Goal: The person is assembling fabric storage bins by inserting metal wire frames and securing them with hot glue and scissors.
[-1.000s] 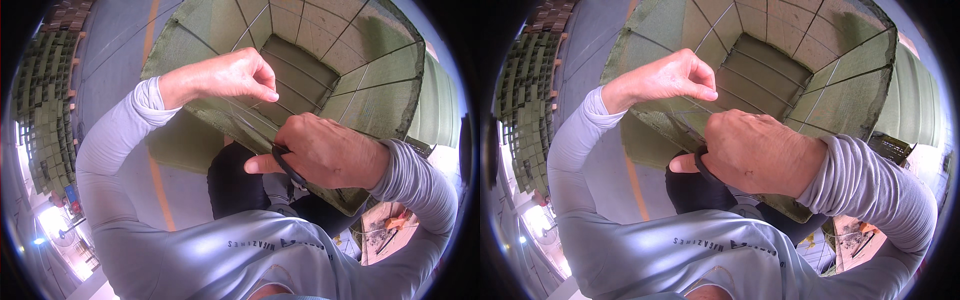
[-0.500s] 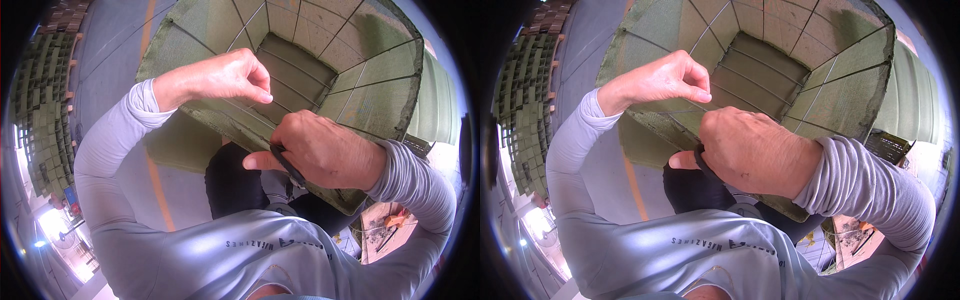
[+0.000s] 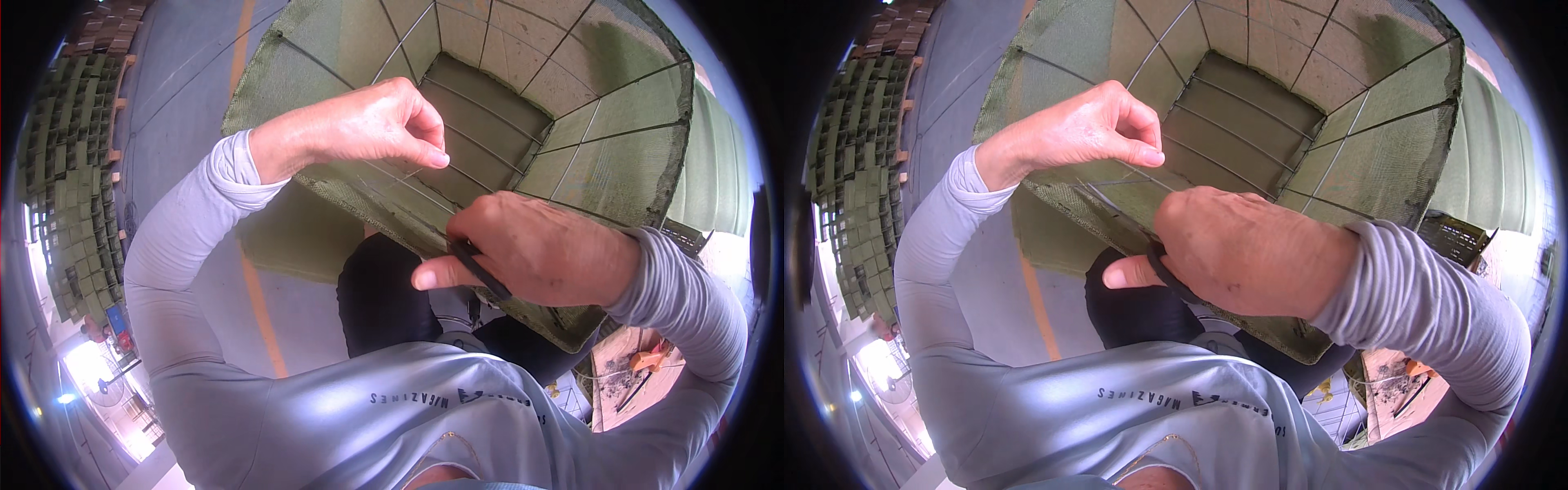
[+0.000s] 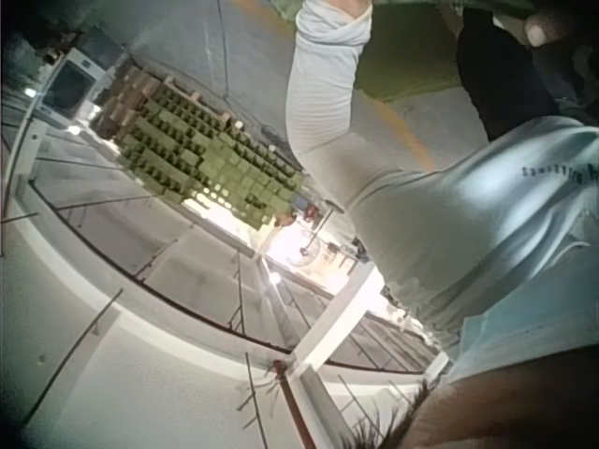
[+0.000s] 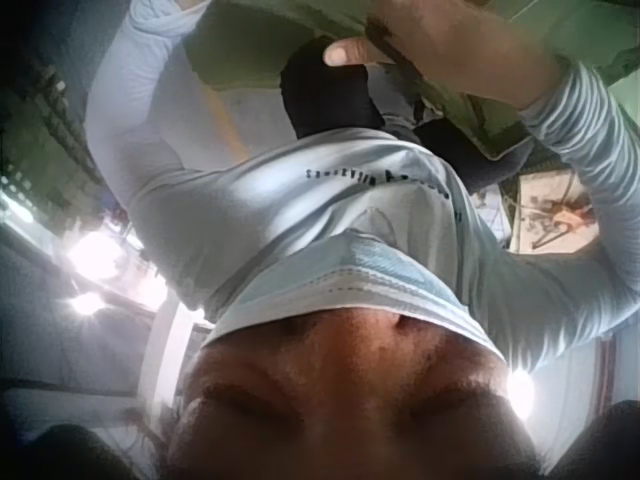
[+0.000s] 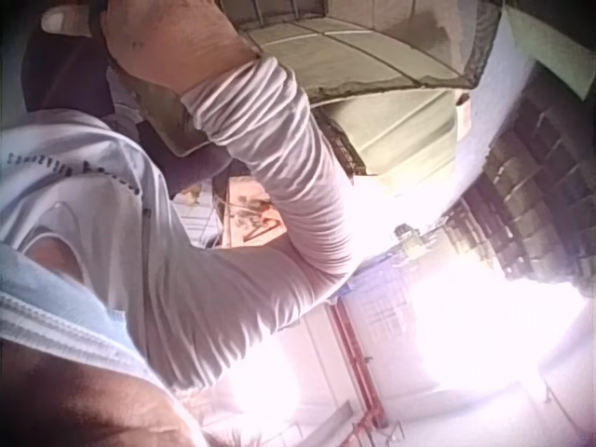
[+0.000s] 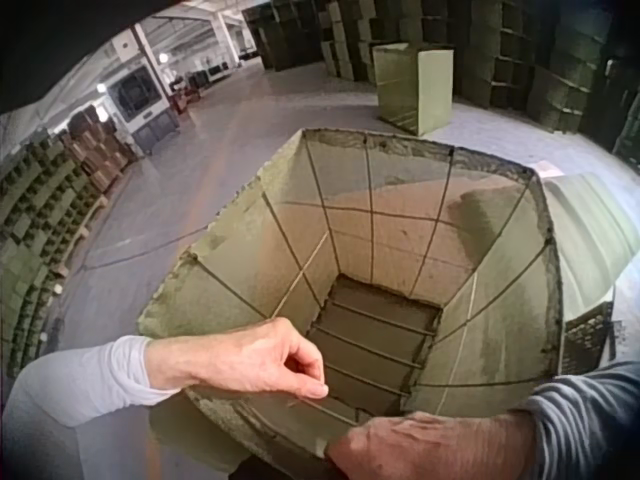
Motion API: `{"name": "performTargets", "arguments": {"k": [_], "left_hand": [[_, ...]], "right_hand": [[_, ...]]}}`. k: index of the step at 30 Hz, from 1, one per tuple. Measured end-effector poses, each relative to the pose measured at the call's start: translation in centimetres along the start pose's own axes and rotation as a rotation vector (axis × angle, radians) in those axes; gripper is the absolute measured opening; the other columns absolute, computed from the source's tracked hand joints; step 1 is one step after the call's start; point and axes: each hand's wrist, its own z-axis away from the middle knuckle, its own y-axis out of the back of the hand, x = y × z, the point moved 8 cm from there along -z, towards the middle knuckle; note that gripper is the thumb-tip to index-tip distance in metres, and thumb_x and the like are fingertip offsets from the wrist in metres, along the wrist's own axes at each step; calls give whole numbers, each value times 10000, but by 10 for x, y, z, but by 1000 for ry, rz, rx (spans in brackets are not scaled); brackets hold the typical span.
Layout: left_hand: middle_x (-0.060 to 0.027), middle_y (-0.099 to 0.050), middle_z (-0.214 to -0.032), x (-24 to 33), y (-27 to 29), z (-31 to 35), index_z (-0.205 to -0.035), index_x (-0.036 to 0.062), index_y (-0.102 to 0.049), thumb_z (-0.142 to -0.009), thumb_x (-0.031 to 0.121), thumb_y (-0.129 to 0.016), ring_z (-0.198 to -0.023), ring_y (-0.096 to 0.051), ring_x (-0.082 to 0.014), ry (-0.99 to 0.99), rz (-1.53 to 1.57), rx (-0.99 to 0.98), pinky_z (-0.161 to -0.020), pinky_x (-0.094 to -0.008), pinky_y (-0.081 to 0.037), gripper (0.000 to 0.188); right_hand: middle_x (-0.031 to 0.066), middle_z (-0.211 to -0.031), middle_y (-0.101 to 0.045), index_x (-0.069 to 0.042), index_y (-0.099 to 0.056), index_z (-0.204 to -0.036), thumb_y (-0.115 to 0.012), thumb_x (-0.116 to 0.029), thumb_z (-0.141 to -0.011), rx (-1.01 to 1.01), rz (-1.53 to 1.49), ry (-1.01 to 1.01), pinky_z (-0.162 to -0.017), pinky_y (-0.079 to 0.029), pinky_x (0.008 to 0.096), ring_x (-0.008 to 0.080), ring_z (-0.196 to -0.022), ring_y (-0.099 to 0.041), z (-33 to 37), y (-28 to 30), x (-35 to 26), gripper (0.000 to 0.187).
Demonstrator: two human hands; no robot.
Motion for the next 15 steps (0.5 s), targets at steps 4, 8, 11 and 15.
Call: {"name": "performTargets", "arguments": {"k": [4, 8, 11, 15], "left_hand": [[0, -571, -670, 0, 1, 0, -736, -15, -625, -807, 223, -686, -681, -508, -71, -6, 6, 5, -648, -248, -413, 256], [2, -567, -665, -2, 2, -1, -735, -15, -625, -808, 223, -689, -678, -506, -69, -8, 13, 6, -645, -248, -413, 257], [4, -565, -666, -3, 3, 0, -737, -12, -627, -809, 222, -691, -679, -505, -68, -14, 17, 9, -648, -247, -414, 253], [5, -571, -677, -4, 2, -1, -740, -11, -632, -811, 219, -691, -694, -510, -68, -16, 18, 5, -663, -244, -415, 247]], "right_hand": [[191, -550, -509, 67, -565, -680, -533, -481, -889, -4, -27, 52, -556, -449, 412, 329, -537, -553, -3, -3, -2, 587], [187, -552, -508, 62, -568, -690, -519, -473, -901, -112, -64, -20, -560, -449, 410, 336, -543, -547, -7, -8, 0, 577], [184, -538, -497, 59, -570, -696, -508, -461, -911, -39, -80, 46, -552, -446, 411, 342, -534, -540, -9, -9, 1, 566], [186, -531, -497, 59, -571, -713, -510, -446, -913, 39, -89, 111, -545, -440, 424, 352, -529, -548, -10, -4, 1, 546]]}}
